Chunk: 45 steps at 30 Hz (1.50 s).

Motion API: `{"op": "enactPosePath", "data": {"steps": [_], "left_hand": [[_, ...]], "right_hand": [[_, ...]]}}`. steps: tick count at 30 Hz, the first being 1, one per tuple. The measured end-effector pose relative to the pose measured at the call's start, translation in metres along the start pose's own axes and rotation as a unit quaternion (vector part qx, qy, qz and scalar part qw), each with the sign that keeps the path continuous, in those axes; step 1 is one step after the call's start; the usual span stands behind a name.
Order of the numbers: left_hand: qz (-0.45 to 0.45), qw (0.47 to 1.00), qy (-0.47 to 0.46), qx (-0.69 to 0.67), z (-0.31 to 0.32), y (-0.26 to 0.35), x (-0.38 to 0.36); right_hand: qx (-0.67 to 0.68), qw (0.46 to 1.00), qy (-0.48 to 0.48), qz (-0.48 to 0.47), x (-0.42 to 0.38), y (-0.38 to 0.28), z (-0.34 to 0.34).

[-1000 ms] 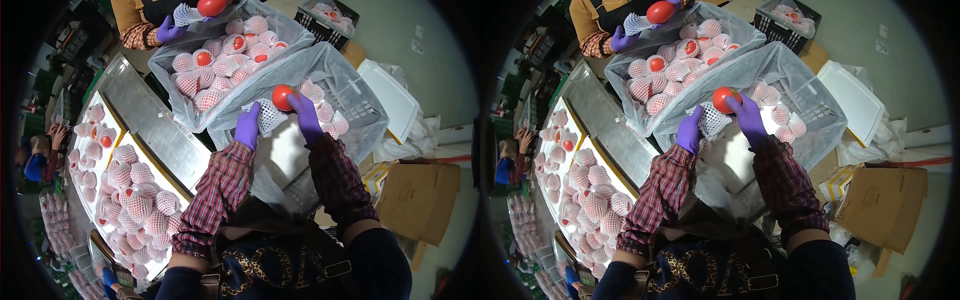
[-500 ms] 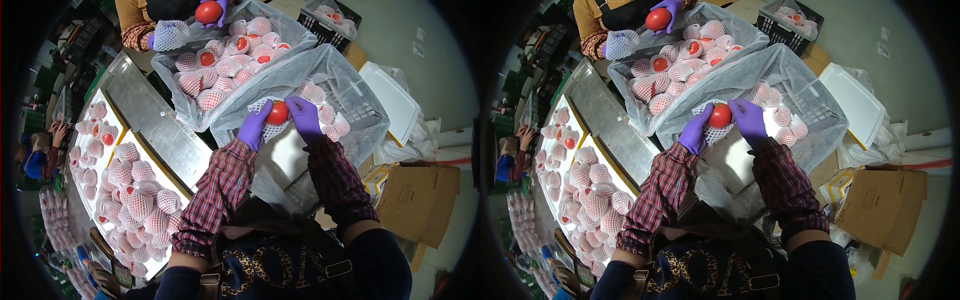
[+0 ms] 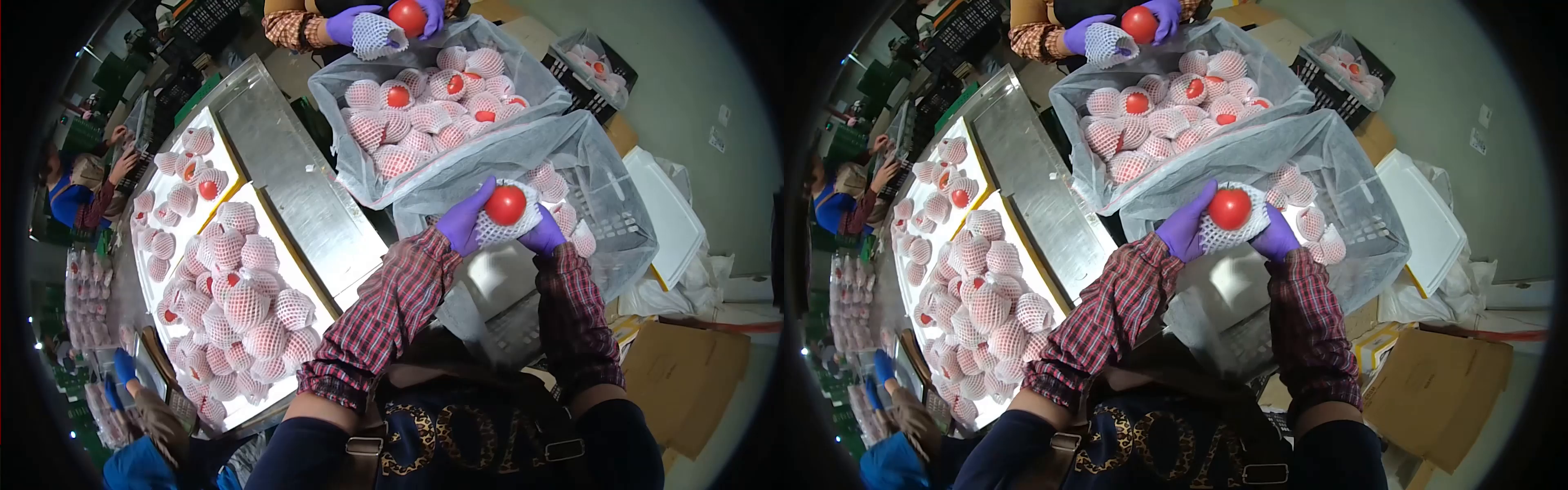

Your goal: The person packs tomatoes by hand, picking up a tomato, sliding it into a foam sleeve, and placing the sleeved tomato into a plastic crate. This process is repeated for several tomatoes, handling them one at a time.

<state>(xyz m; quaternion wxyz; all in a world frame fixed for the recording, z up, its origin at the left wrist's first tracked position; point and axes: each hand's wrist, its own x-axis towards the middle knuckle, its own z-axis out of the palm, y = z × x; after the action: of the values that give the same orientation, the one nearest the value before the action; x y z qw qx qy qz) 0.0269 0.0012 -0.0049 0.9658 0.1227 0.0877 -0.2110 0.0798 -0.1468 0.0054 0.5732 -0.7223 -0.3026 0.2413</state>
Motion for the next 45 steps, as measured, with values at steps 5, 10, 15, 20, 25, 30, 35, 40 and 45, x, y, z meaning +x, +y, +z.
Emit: {"op": "enactPosePath", "data": {"steps": [5, 10, 15, 20, 25, 30, 35, 40, 45], "left_hand": [[0.156, 0.862, 0.148, 0.460, -0.024, -0.003, 0.007], [0.184, 0.905, 0.213, 0.317, -0.041, -0.007, 0.015], [0.001, 0.958, 0.195, 0.212, 0.013, 0.000, -0.004], [0.018, 0.972, 0.201, 0.117, -0.003, 0.005, 0.003], [0.057, 0.966, 0.233, 0.100, -0.023, 0.006, 0.008], [0.153, 0.967, -0.019, 0.202, -0.071, -0.015, 0.026], [0.100, 0.980, 0.134, 0.106, -0.067, -0.024, 0.026], [0.098, 0.979, 0.101, 0.147, -0.063, -0.020, 0.021], [0.053, 0.967, 0.175, 0.177, -0.057, -0.013, 0.036]], "right_hand": [[0.079, 0.929, 0.362, 0.011, 0.002, 0.017, -0.011], [-0.218, 0.937, 0.237, -0.134, 0.000, -0.017, 0.026], [0.064, 0.991, 0.104, 0.055, -0.008, 0.017, -0.018], [-0.245, 0.952, 0.169, -0.074, 0.031, -0.003, -0.173], [0.151, 0.899, 0.401, 0.085, 0.084, -0.053, -0.253], [-0.599, 0.793, 0.022, 0.111, 0.062, 0.112, -0.202], [-0.486, 0.831, 0.097, 0.254, 0.084, 0.252, -0.202], [-0.535, 0.773, 0.070, 0.334, 0.075, 0.256, -0.163], [-0.523, 0.791, 0.008, 0.318, 0.055, 0.237, -0.128]]}}
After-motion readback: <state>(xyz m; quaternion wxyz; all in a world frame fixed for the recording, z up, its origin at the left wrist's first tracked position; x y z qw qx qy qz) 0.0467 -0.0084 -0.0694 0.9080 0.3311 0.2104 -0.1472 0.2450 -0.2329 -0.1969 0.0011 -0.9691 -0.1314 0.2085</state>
